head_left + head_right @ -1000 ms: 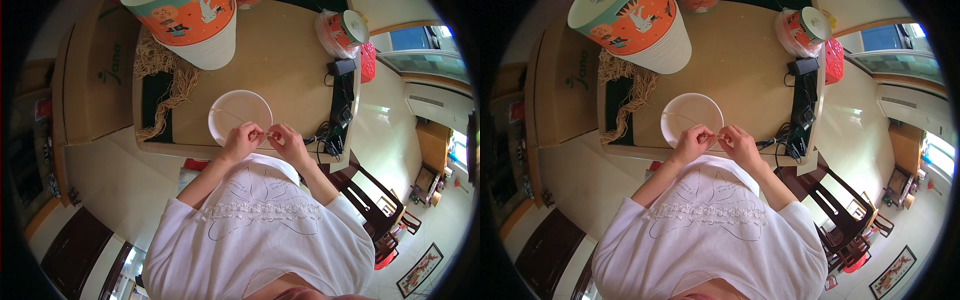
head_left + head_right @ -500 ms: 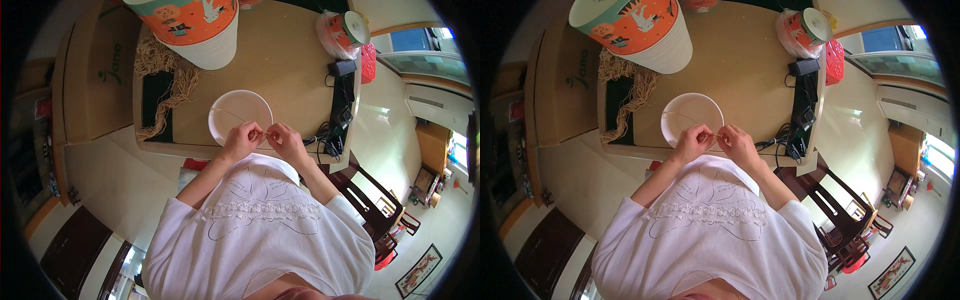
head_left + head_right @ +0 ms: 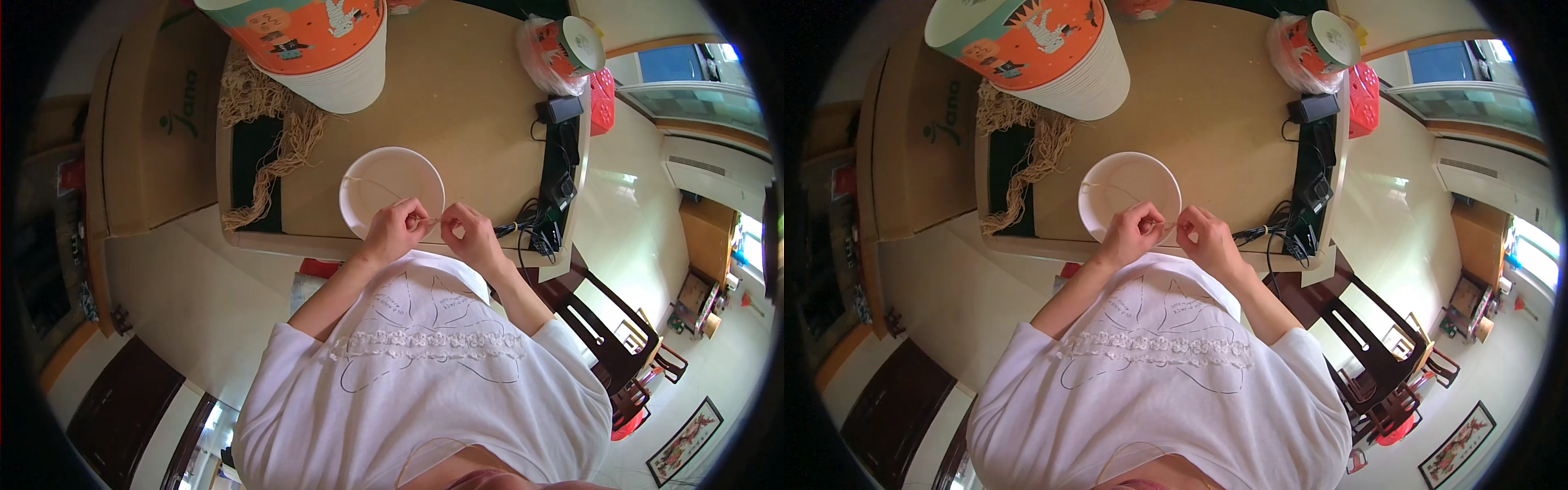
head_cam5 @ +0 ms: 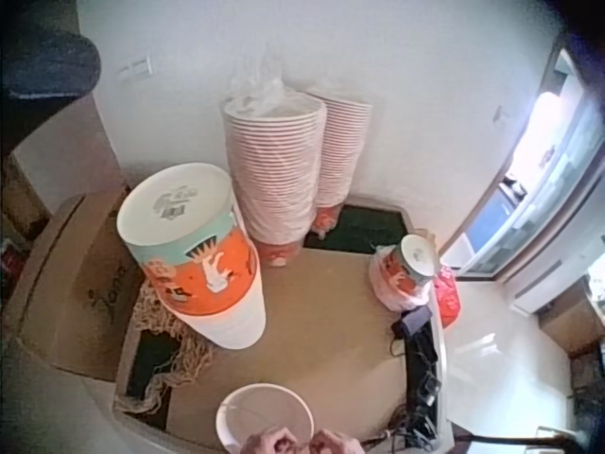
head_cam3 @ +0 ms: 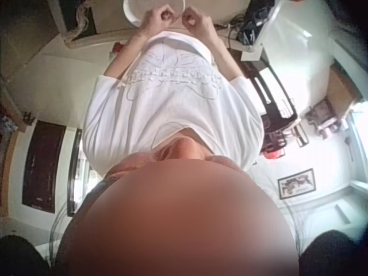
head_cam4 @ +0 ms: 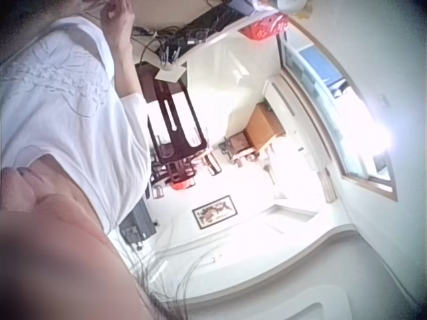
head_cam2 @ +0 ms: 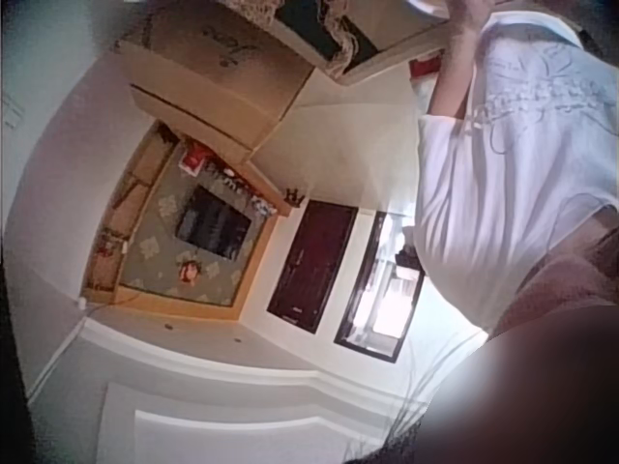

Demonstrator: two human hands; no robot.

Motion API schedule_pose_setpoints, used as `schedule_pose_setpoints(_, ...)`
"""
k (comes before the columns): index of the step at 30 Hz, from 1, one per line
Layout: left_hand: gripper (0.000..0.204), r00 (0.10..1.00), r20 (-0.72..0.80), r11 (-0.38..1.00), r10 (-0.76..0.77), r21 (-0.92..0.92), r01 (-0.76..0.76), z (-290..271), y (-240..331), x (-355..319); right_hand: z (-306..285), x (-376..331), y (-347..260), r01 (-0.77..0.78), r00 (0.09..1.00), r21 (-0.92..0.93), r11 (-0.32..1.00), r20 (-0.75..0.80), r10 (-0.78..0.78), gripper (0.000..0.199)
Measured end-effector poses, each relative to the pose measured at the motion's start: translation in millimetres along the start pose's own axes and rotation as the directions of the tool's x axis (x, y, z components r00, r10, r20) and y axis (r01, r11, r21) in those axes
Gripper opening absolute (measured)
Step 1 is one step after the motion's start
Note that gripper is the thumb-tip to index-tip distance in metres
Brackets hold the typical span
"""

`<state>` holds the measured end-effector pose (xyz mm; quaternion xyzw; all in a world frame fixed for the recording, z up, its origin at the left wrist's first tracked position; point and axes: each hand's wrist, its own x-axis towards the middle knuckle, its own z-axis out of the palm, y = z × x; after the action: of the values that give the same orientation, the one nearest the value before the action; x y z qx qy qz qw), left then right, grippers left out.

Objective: Manually attaching strings to paper buckets for packaging.

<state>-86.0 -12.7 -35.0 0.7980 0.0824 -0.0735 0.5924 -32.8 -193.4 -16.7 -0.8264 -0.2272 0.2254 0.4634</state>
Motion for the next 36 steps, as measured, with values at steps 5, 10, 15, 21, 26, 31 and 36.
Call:
schedule_pose_setpoints(5, 0.01, 1.0, -0.011, 1.0, 0.02, -0.008, -0.02, 1, 0, 1, -2, 4, -13, -0.009, 1.0, -0.008, 1.0, -0.014, 0.009, 0.014)
schedule_pose_setpoints(10, 0.011, 1.0, -0.003, 1.0, 0.019, -0.008, -0.02, 0, 4, 1, 1, 6, -5, -0.006, 1.0, -0.046, 0.999, -0.011, 0.006, 0.014)
schedule_pose_setpoints(15, 0.013, 1.0, 0.015, 1.0, -0.018, 0.015, 0.018, 0, 2, 1, 0, 4, 1, -0.062, 0.998, 0.09, 0.994, -0.022, 0.065, 0.012)
schedule_pose_setpoints(21, 0.013, 1.0, 0.016, 0.999, -0.017, 0.035, 0.016, 2, 2, 1, -3, 4, -3, -0.071, 0.997, 0.104, 0.992, -0.01, 0.072, 0.011)
schedule_pose_setpoints(26, 0.01, 1.0, 0.003, 0.999, 0.025, 0.029, -0.025, 2, 3, 1, -3, 2, 1, -0.072, 0.997, 0.088, 0.993, -0.005, 0.073, 0.01)
schedule_pose_setpoints(31, 0.011, 0.999, 0.018, 0.999, -0.031, 0.023, 0.03, 1, 4, 0, -3, -1, 4, -0.086, 0.996, 0.127, 0.988, 0.0, 0.086, 0.012)
schedule_pose_setpoints(36, 0.011, 1.0, -0.014, 1.0, -0.001, -0.004, 0.001, 4, 2, 0, -2, 3, -4, -0.071, 0.997, 0.1, 0.992, -0.024, 0.074, 0.021)
